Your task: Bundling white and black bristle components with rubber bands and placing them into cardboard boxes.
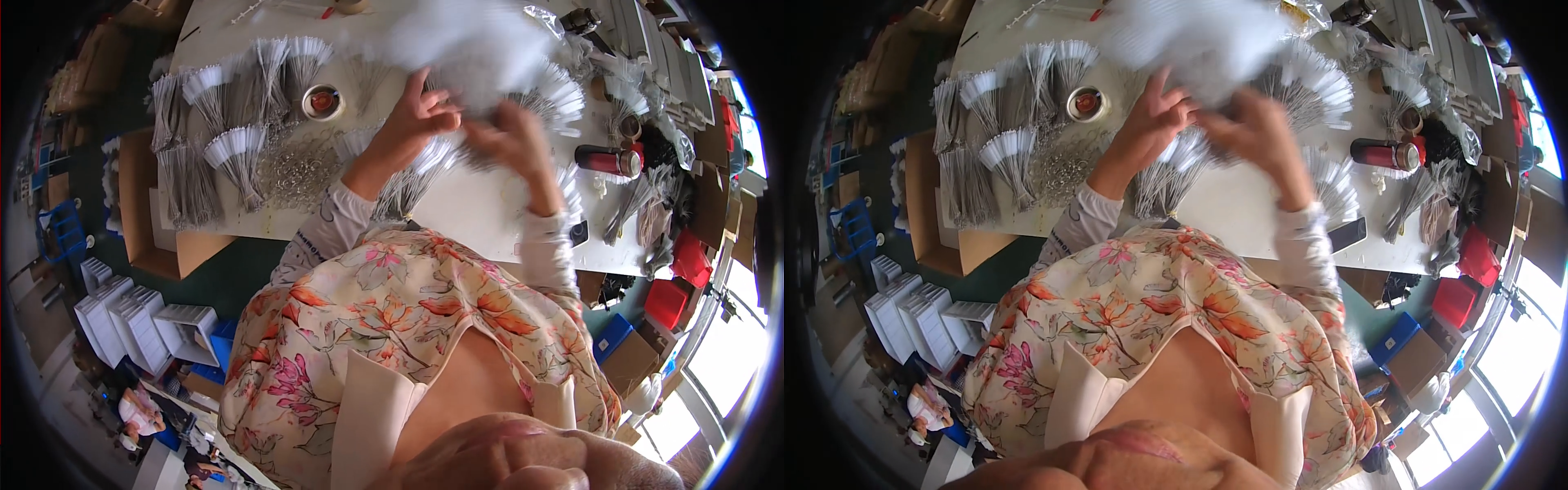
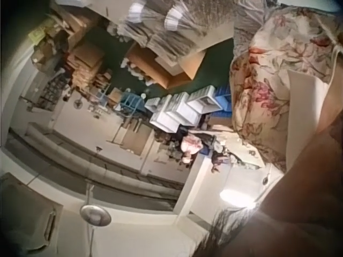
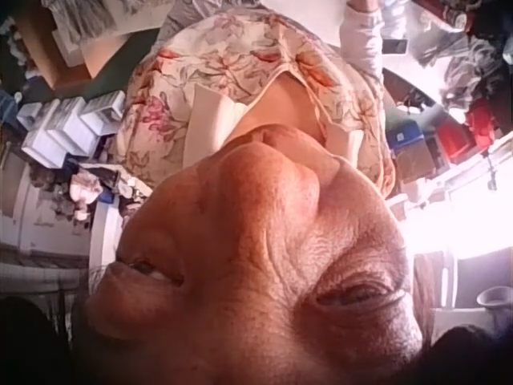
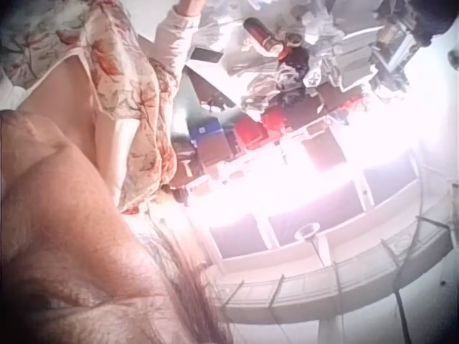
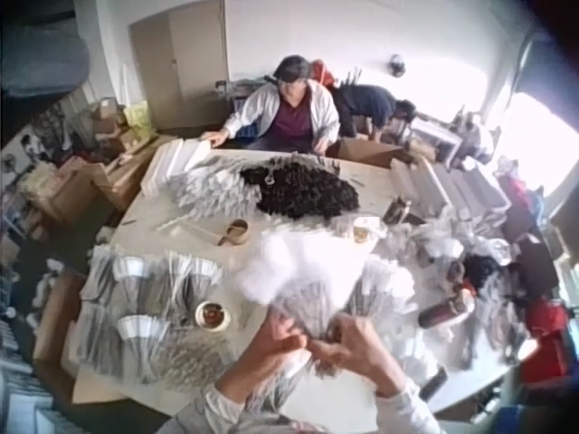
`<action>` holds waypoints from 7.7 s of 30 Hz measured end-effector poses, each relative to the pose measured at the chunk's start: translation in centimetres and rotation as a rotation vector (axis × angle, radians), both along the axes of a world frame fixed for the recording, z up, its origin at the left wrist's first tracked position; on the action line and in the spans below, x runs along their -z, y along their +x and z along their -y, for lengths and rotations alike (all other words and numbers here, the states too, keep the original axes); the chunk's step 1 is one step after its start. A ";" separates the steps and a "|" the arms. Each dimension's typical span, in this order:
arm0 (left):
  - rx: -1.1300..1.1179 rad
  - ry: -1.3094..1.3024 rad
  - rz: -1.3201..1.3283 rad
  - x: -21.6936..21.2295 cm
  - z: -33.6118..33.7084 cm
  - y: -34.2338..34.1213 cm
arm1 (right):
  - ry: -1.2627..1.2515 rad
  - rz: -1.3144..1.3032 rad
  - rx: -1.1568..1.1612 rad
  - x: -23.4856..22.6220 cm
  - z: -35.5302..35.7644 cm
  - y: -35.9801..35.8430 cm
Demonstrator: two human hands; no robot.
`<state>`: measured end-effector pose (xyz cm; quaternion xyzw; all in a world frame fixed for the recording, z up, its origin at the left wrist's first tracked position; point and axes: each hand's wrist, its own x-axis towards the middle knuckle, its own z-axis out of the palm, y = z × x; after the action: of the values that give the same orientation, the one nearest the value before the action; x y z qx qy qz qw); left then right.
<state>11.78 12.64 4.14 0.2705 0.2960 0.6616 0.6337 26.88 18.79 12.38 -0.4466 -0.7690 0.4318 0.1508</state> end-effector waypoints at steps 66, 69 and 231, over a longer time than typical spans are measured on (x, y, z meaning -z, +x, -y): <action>-0.487 -0.187 -0.175 10.8 -7.8 -9.9 | -0.880 -0.930 0.684 11.2 8.8 2.2; -0.705 -0.380 -0.653 12.7 -9.0 -10.3 | -0.852 -0.869 0.738 11.8 10.0 2.8; -0.677 -0.059 -0.146 4.4 1.4 -19.7 | -0.542 -0.183 0.075 12.7 4.7 -10.9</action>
<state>-7.92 11.28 -0.26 0.1850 0.4326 0.8042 0.3632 15.99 14.10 -0.28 -0.4578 -0.5917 0.6543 0.1104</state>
